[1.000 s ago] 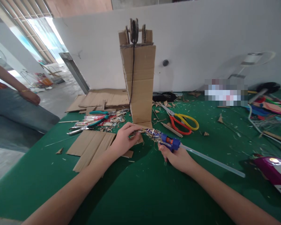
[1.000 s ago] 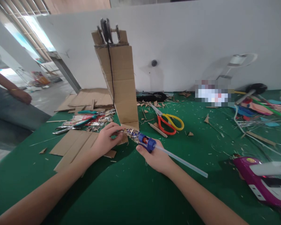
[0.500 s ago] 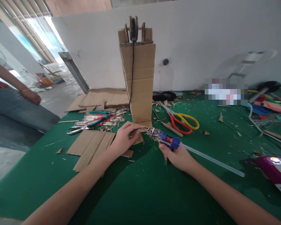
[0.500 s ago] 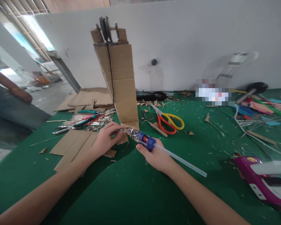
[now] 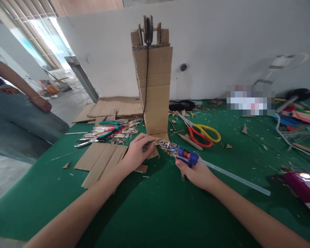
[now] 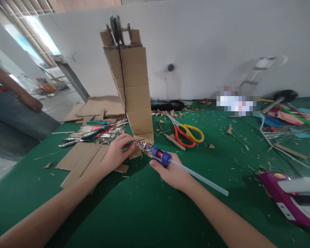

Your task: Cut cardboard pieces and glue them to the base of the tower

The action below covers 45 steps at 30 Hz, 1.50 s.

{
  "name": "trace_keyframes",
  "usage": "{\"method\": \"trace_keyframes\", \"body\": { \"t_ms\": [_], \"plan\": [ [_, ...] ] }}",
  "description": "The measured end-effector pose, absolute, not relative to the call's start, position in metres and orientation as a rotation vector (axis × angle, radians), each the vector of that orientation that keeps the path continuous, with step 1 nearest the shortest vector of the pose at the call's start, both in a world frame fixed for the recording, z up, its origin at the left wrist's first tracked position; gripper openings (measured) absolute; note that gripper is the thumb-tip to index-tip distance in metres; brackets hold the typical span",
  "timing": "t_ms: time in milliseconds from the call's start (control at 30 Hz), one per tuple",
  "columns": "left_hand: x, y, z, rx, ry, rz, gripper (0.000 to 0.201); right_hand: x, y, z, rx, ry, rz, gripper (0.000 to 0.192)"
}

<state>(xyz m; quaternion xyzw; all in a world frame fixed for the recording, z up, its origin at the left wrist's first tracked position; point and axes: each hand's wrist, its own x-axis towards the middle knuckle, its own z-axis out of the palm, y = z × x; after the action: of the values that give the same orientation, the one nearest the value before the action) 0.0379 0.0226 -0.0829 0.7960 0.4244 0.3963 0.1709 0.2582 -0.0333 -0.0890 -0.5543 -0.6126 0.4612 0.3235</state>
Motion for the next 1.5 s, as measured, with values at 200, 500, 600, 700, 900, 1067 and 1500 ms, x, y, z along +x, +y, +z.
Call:
{"method": "trace_keyframes", "body": {
  "t_ms": [200,500,600,700,900,1067,1500],
  "plan": [
    [0.038,0.023,-0.085,2.289,1.217,1.129,0.021,0.260,-0.033,-0.093,-1.443,-1.583,1.207,0.039],
    [0.037,0.024,-0.084,2.321,1.194,1.137,0.022,0.259,-0.031,-0.094,-1.445,-1.580,1.208,0.041],
    [0.037,0.023,-0.083,2.339,1.180,1.149,0.023,0.259,-0.032,-0.093,-1.436,-1.587,1.233,0.041],
    [0.038,0.023,-0.084,2.364,1.173,1.159,0.022,0.260,-0.033,-0.092,-1.412,-1.634,1.216,0.040],
    [0.037,0.024,-0.085,2.373,1.160,1.179,0.021,0.260,-0.032,-0.093,-1.422,-1.661,1.152,0.038],
    [0.038,0.025,-0.087,2.353,1.177,1.194,0.020,0.258,-0.030,-0.091,-1.511,-1.616,1.162,0.042],
    [0.037,0.025,-0.087,2.333,1.211,1.202,0.018,0.257,-0.031,-0.083,-1.665,-1.585,1.122,0.046]
  ]
}}
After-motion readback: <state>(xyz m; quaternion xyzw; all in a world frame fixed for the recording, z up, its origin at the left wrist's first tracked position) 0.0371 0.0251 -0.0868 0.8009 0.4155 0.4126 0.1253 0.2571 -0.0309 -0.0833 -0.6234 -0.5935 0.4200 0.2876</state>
